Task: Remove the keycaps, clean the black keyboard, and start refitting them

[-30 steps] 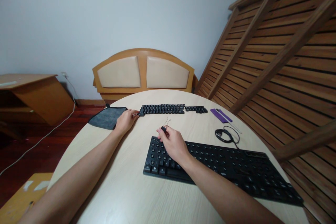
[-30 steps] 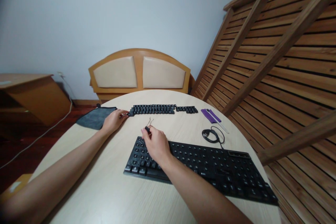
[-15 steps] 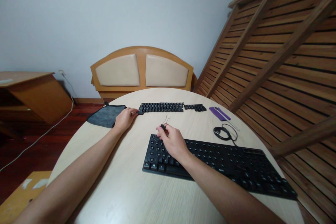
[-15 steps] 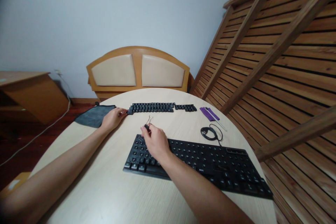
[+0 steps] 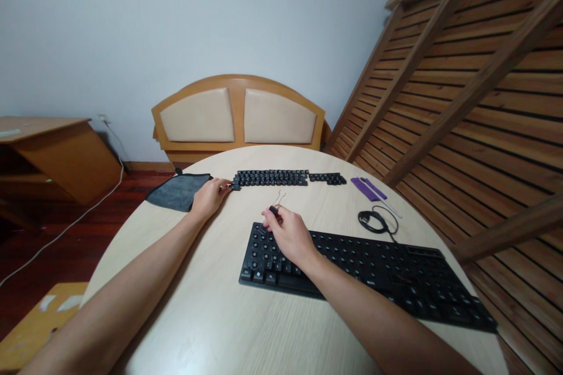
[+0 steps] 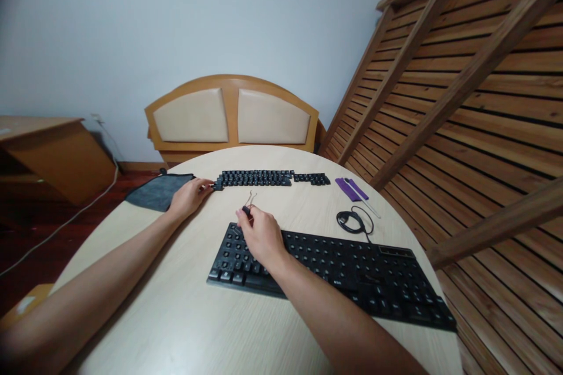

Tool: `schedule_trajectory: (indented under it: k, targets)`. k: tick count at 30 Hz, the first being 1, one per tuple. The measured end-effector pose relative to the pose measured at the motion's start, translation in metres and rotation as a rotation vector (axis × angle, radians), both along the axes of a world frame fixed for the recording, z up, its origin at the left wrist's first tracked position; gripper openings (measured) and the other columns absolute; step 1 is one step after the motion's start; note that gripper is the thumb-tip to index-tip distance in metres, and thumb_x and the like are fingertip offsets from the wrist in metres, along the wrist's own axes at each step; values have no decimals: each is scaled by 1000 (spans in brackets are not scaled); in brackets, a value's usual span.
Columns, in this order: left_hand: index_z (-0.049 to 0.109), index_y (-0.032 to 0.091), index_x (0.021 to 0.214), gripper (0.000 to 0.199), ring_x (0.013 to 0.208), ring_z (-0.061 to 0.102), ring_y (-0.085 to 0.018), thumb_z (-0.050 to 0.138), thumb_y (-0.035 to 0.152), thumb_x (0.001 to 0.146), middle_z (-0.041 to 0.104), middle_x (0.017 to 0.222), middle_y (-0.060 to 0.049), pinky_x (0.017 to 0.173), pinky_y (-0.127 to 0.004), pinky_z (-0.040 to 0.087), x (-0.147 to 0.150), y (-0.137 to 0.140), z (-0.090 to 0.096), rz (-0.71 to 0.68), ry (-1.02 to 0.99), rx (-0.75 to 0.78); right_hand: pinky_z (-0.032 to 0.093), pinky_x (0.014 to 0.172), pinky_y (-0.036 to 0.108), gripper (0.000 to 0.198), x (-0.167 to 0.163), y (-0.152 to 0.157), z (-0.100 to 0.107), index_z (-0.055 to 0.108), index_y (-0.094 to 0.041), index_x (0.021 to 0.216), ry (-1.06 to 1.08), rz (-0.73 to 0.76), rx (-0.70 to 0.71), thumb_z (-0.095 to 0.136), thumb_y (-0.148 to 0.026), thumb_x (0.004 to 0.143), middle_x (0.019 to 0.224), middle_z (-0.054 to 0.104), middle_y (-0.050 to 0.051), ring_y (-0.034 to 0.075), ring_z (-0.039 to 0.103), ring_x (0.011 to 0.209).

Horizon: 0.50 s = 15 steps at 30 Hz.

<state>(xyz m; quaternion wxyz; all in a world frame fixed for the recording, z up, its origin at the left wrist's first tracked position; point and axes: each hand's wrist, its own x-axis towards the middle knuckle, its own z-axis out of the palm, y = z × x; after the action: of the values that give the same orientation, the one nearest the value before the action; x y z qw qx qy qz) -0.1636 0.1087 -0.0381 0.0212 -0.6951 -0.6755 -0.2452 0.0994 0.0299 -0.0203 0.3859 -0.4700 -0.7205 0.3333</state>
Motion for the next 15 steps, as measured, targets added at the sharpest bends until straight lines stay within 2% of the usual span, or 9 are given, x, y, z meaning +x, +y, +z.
schedule_trajectory:
  k: [3,7,8,10,13,15]
  targets:
    - [67,23,117,27,103,64,-25,58,33,93,69,113,-8,82,-30,50,7,-8,4,-8,-35,35,48,69,26,31,3,1,9,71,-17,90,-35,37,-2,50,-39,99,82,75,5,17,69,74]
    - [64,19,111,27,99,64,-23,55,38,95,67,111,-9,86,-32,50,28,-30,17,-86,-103,64,45,70,26,29,18,-2,36,71,-18,82,-163,248,29,53,-34,98,83,75,4,17,68,78]
    - [64,19,108,25,95,64,-21,53,39,96,68,108,-7,83,-31,51,35,-38,22,-153,-135,44,45,69,25,29,22,-4,43,71,-19,83,-176,291,34,52,-34,98,83,75,3,17,68,77]
    - [63,18,106,25,94,64,-21,54,39,96,68,107,-8,79,-32,52,47,-55,33,-430,-301,-87,44,65,25,30,31,-9,54,71,-19,82,-190,335,39,52,-35,99,79,74,2,16,66,73]
    - [61,19,110,27,99,62,-21,65,35,89,66,111,-7,86,-34,50,63,-79,49,-787,-305,-325,44,61,24,31,40,-19,57,71,-19,81,-150,350,11,52,-37,98,75,72,1,16,65,69]
    - [62,20,107,26,97,61,-22,70,31,85,67,107,-6,87,-35,49,71,-89,57,-878,-240,-398,46,64,25,30,43,-25,52,72,-19,84,-97,348,-22,52,-37,98,77,73,2,16,66,72]
